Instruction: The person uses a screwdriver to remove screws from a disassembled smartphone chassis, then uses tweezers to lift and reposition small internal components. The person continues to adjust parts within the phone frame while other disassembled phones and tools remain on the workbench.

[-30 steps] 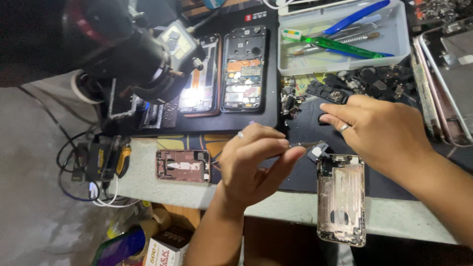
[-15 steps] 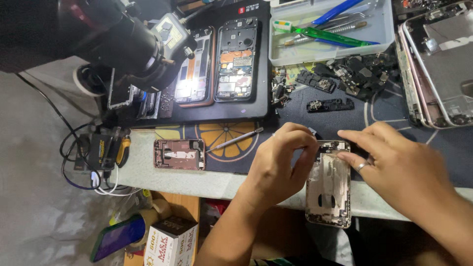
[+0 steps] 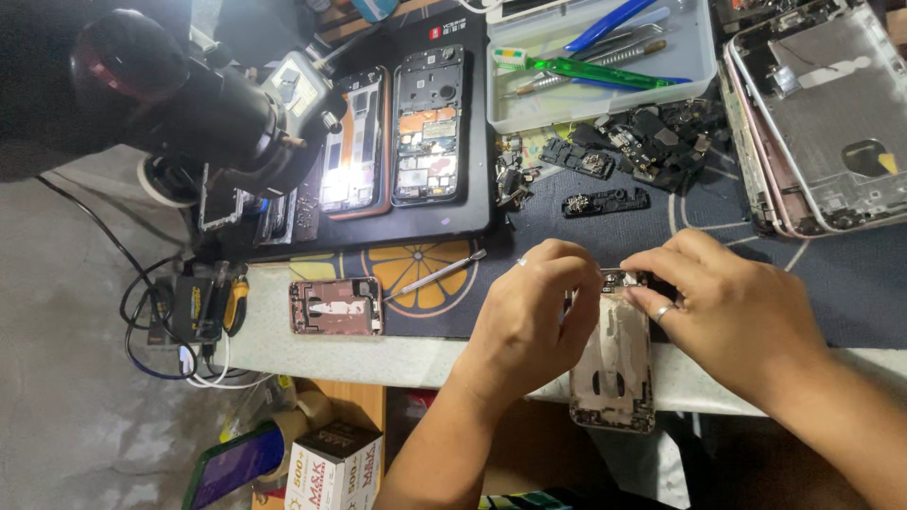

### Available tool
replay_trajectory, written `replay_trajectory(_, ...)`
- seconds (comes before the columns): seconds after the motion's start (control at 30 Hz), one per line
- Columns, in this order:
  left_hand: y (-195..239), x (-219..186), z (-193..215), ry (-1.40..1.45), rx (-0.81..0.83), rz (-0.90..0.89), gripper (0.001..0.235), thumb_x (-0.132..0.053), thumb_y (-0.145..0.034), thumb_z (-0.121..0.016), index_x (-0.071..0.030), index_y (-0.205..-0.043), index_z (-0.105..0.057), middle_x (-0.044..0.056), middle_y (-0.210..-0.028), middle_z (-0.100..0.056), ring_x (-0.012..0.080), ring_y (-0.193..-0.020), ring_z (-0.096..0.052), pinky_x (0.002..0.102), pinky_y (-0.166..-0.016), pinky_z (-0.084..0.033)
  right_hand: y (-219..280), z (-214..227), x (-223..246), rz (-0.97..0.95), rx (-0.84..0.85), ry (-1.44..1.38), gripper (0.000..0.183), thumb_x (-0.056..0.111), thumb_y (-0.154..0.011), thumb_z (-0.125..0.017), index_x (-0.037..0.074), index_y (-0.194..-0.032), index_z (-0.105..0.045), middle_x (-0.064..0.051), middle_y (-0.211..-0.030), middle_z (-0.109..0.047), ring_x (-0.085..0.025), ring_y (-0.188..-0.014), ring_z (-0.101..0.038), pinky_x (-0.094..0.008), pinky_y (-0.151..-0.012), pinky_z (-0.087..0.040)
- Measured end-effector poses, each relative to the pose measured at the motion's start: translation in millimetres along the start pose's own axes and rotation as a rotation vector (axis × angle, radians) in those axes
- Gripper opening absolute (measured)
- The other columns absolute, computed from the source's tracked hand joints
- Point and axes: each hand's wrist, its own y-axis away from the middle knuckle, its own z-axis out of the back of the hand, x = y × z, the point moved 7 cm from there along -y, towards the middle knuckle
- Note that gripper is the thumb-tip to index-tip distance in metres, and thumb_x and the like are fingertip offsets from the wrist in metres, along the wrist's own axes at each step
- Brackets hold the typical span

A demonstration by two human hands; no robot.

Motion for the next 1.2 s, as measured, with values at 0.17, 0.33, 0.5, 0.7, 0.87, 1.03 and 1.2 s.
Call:
replay_trajectory(0.17,-1.9,-0.9,-2.7,-0.03,0.017,-0.023,0.033,0.009,-0.095,-0.069,-0.004,-0.117,-0.047,0.013,-0.105,-0.064,0.0316,-0.087,-0.068,0.037,-0.074,-0.056,-1.1,1.2,1.2,-0.006,0.015,-0.001,0.03,0.042,-0.082,-0.076,0.026,-0.107,-0.075,0.002,-0.093,-0.068,-0.03,-0.076,-0.072,-0.043,-0.065,-0.056)
replay_trajectory(0.33,-1.9,-5.7,-3.1,-0.078,0.04,-0.05,0.036,0.008,-0.096,-0.069,-0.004,-0.119,-0.044,0.013,-0.106,-0.063,0.0316,-0.087,-0.067,0.038,-0.074,-0.055,-2.1,1.2,1.5,-0.008,0.04,-0.007,0.029,0.041,-0.082,-0.076,0.024,-0.106,-0.074,0.002,-0.092,-0.068,-0.029,-0.074,-0.072,-0.042,-0.064,-0.057)
replay_trajectory(0.5,-4.0,-7.4,-2.9,-0.086,0.031,-0.06,0.037,0.009,-0.095,-0.069,-0.004,-0.119,-0.045,0.013,-0.106,-0.063,0.0326,-0.088,-0.066,0.038,-0.075,-0.055,-2.0,3.5,3.9,0.031,0.008,0.002,0.028,0.039,-0.082,-0.077,0.023,-0.105,-0.075,0.001,-0.091,-0.068,-0.028,-0.073,-0.072,-0.041,-0.062,-0.056)
replay_trajectory(0.7,-8.0,-9.2,-3.0,-0.148,0.125,-0.051,0.031,0.005,-0.094,-0.07,-0.003,-0.116,-0.049,0.012,-0.105,-0.059,0.0318,-0.09,-0.064,0.038,-0.078,-0.053,-1.8,4.1,5.0,0.026,-0.017,-0.025,0.021,0.037,-0.083,-0.077,0.023,-0.099,-0.075,0.002,-0.091,-0.07,-0.028,-0.071,-0.072,-0.04,-0.061,-0.056)
replay_trajectory(0.87,-18.3,-11.7,-2.2,-0.127,0.223,-0.05,0.027,0.004,-0.096,-0.067,-0.003,-0.116,-0.051,0.011,-0.105,-0.059,0.0304,-0.091,-0.064,0.038,-0.08,-0.053,-1.0,4.7,4.4,-0.015,-0.051,-0.024,0.022,0.037,-0.083,-0.079,0.021,-0.098,-0.074,0.002,-0.092,-0.07,-0.029,-0.074,-0.071,-0.042,-0.062,-0.055)
replay_trajectory(1.03,-23.9,-13.6,-3.6,-0.149,0.328,-0.104,0.031,0.006,-0.091,-0.062,-0.004,-0.118,-0.052,0.011,-0.109,-0.06,0.0316,-0.096,-0.064,0.039,-0.083,-0.053,-2.8,3.7,1.3,-0.021,-0.055,-0.022,0.023,0.031,-0.078,-0.078,0.019,-0.097,-0.074,-0.001,-0.092,-0.068,-0.033,-0.077,-0.07,-0.045,-0.064,-0.054)
replay_trajectory(1.2,-28.5,-12.7,-7.2,-0.184,0.364,-0.13,0.03,0.006,-0.088,-0.063,-0.004,-0.115,-0.054,0.011,-0.106,-0.057,0.0326,-0.099,-0.064,0.042,-0.087,-0.053,-4.1,4.2,0.1,-0.018,-0.042,-0.076,0.022,0.03,-0.077,-0.078,0.02,-0.096,-0.074,-0.002,-0.089,-0.068,-0.033,-0.077,-0.07,-0.046,-0.064,-0.054)
